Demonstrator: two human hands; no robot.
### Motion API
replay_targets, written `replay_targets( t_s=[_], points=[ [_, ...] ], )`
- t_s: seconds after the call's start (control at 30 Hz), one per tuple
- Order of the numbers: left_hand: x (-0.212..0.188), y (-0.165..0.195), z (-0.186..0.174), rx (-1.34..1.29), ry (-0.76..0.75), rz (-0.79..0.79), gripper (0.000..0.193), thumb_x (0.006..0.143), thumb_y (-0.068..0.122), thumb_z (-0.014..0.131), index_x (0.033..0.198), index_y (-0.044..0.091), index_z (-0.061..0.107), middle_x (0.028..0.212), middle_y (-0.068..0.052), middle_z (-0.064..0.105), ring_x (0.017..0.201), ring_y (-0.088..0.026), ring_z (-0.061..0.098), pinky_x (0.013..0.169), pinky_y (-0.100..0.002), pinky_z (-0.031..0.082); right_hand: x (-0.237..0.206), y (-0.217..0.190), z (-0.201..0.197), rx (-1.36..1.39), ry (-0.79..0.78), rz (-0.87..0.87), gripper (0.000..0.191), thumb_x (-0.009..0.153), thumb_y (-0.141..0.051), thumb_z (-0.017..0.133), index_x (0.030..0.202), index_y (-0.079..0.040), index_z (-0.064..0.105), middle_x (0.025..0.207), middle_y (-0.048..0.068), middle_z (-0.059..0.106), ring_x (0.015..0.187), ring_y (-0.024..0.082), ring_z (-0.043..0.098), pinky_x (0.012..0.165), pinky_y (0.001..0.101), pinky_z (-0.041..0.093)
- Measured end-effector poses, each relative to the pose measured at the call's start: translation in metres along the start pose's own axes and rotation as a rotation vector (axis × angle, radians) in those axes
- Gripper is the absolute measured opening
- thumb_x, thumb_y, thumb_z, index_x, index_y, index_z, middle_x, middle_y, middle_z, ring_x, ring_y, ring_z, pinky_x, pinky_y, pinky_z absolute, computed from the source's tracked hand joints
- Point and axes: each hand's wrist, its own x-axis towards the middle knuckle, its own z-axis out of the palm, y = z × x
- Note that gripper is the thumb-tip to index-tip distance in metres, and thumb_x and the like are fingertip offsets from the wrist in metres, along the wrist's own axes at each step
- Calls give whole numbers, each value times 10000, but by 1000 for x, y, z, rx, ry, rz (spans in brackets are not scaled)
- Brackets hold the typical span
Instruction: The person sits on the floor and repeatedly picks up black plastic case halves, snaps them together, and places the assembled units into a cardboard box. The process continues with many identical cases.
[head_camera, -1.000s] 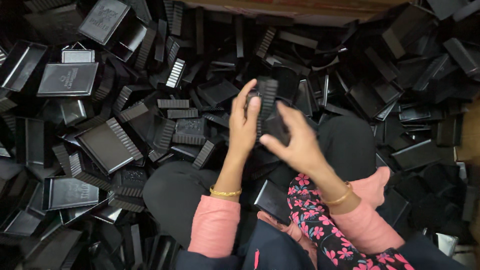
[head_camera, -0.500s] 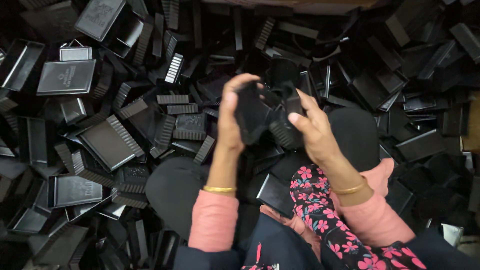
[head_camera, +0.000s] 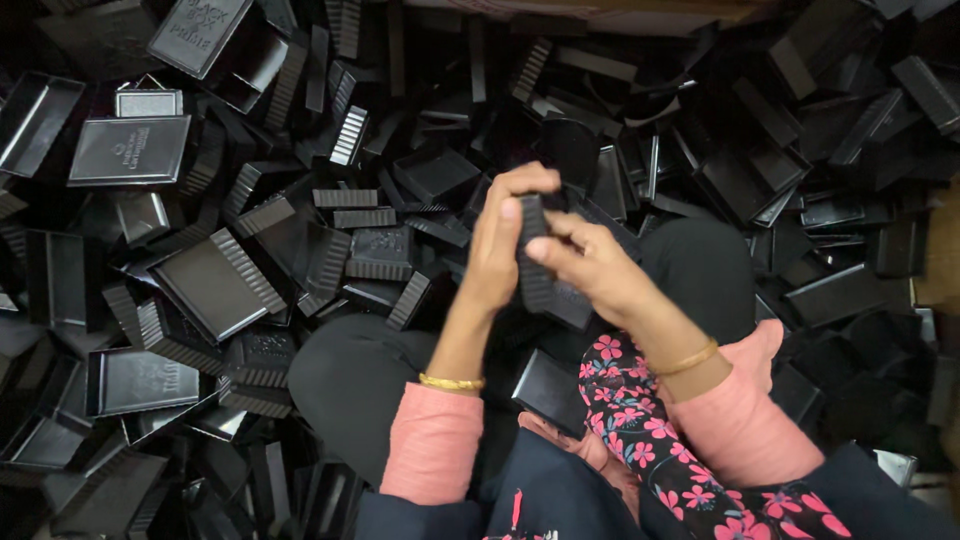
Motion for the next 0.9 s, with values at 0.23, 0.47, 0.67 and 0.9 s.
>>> replay_targets(
  t_s=[0.23, 0.47, 0.67, 0.9],
  points=[
    [4, -5, -30, 494, 422, 42, 471, 1098, 241, 356, 732, 21, 554, 642, -104, 561, 575, -266, 583, 591, -375, 433, -34, -15, 29, -337, 17, -220, 502, 834, -194, 813, 1274, -43, 622, 1033, -7, 725, 905, 47, 656, 806, 238, 553],
    [7, -24, -37, 20, 405, 59, 589, 1212, 358, 228, 936, 14, 619, 924, -148, 644, 884, -220, 591, 881, -292, 472, -36, -108, 41, -930, 95, -444, 335, 807, -284, 859, 953, -14, 723, 653, 46, 661, 584, 90, 610, 545, 286, 497],
    [16, -72, -5, 919, 63, -19, 423, 882, 317, 684, 1224, 70, 662, 1322, -168, 636, 1293, -348, 542, 1073, -496, 403, 9, -188, 0, 132, -121, -653, 336, 1017, -400, 696, 1137, -85, 684, 1201, 70, 742, 1143, 188, 743, 1034, 348, 616],
    [-5, -99, 5, 1391, -113, -156, 381, 748, 189, 748, 1124, 150, 692, 1210, -78, 612, 1201, -288, 528, 994, -666, 339, 42, -52, -31, -1347, 320, -603, 713, 807, -391, 824, 1390, -34, 623, 1440, 310, 496, 1149, 441, 660, 933, 470, 549]
  ],
)
